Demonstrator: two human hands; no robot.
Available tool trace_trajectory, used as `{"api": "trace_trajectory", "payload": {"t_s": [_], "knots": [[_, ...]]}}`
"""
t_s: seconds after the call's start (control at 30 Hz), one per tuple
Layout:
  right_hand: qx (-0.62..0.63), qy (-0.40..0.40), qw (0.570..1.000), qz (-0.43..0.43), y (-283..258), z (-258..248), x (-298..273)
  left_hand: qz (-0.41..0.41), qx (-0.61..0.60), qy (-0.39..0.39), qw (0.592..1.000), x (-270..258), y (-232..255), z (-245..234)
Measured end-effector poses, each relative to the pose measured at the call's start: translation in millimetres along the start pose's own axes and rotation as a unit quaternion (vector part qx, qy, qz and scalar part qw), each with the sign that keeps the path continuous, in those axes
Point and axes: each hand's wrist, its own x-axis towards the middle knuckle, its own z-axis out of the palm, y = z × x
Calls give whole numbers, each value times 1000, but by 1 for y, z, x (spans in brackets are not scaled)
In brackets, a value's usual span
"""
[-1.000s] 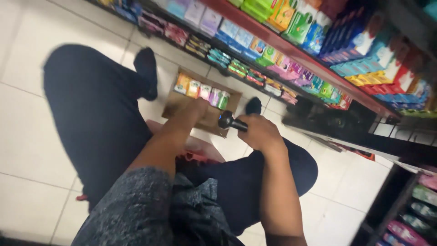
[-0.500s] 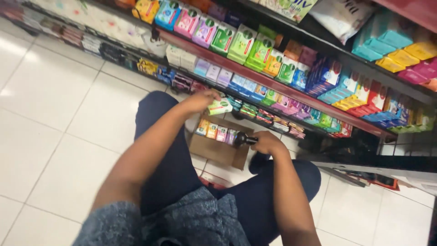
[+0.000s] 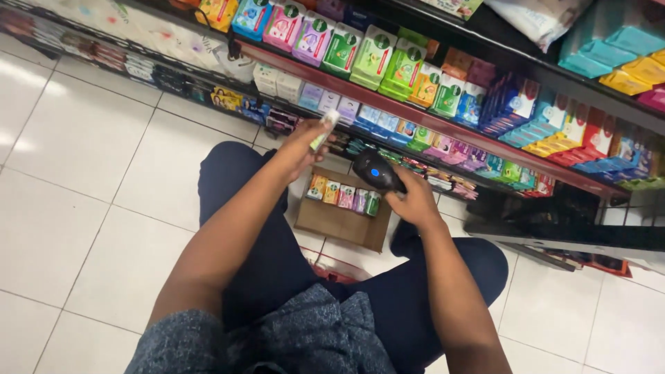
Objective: The person sits on the floor in a store aisle and repeatedly picks small boxes from a cardboard box, scans them with a handheld barcode scanner, and places them on the shelf. The person handles multiple boxes of different colors and sizes throughout the clip.
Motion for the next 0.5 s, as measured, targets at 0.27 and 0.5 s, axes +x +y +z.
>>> {"api": "trace_trajectory", "payload": {"t_s": [0.27, 0.5], "knots": [[31, 30, 996, -81, -6, 8, 8, -34, -38, -81, 995, -1, 9, 10], [31, 13, 997, -72, -5, 8, 12, -29, -26, -104, 994, 9, -1, 11]]}}
